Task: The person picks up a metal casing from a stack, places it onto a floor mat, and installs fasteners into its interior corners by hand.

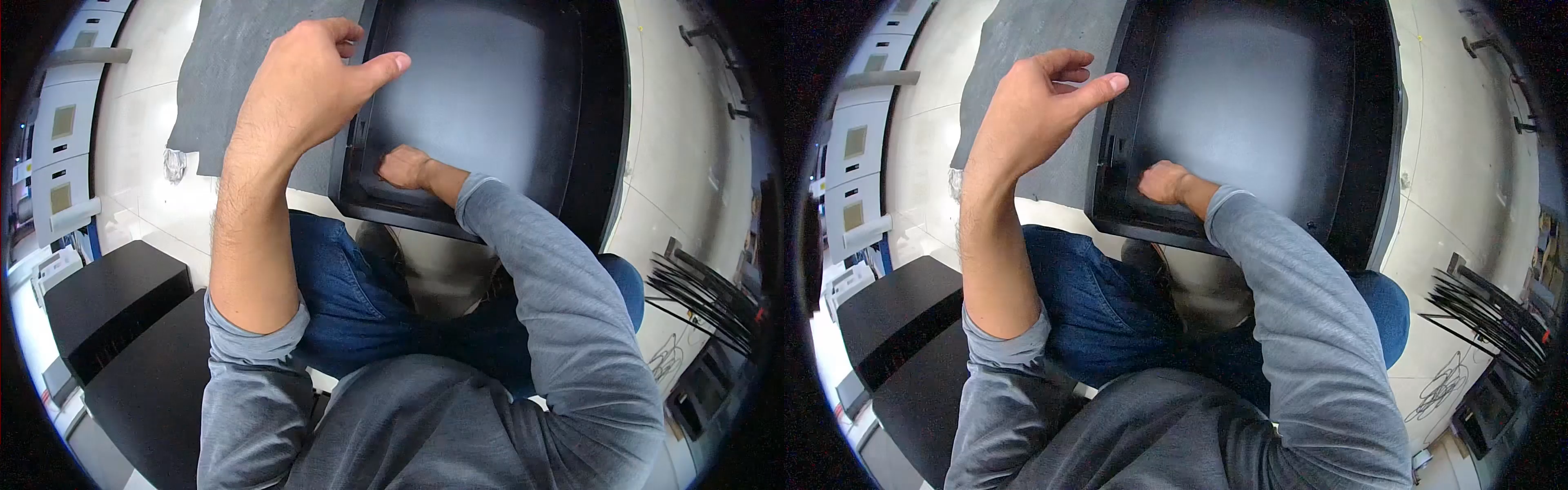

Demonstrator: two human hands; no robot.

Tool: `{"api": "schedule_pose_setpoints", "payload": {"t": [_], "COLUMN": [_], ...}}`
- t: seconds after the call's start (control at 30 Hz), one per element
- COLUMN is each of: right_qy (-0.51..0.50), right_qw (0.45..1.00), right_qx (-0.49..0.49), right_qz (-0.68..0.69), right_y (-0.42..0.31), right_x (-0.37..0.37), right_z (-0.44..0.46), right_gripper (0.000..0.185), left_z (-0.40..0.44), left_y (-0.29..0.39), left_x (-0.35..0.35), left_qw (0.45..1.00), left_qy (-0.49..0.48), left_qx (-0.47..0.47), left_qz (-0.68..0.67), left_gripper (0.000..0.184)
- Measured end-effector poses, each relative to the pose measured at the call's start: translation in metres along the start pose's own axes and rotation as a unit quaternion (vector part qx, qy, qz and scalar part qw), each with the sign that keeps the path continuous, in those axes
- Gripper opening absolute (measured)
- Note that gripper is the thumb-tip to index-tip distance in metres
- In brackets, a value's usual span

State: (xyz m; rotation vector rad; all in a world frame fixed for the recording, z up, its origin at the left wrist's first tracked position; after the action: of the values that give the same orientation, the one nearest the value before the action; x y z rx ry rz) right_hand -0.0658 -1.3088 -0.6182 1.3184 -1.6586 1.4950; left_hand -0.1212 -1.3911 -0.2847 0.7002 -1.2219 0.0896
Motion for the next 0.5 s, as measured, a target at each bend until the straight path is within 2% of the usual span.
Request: {"api": "schedule_pose_setpoints", "payload": {"t": [0.3,0.4,0.5], "right_qy": [0.052,0.048,0.025], "right_qw": [0.987,0.992,0.999], "right_qx": [-0.123,-0.099,-0.021], "right_qz": [0.087,0.066,0.012], "right_y": [0.009,0.003,-0.007], "right_x": [0.001,-0.004,-0.008], "right_z": [0.003,0.006,0.008], "right_gripper": [0.029,0.029,0.028], "left_z": [-0.001,-0.001,-0.003], "left_y": [0.001,0.002,0.003], "left_x": [0.007,0.007,0.005], "left_qw": [1.000,1.000,1.000], "left_qy": [-0.003,-0.004,-0.006], "left_qx": [0.007,0.007,0.005], "left_qz": [-0.006,-0.005,-0.003], "left_gripper": [0.075,0.075,0.075]}}
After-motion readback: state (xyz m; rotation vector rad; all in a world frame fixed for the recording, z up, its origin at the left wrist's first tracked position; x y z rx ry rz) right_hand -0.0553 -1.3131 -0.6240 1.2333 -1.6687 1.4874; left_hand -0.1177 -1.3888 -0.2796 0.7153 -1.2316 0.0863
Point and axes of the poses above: each hand's wrist, its own z-axis towards the middle knuckle, its own x-axis out of the back of the hand, y = z × x, the point moved 7 cm from there along z, towards the middle knuckle, and after that the axes turned 11 degrees about y, right-handed, at the moved point
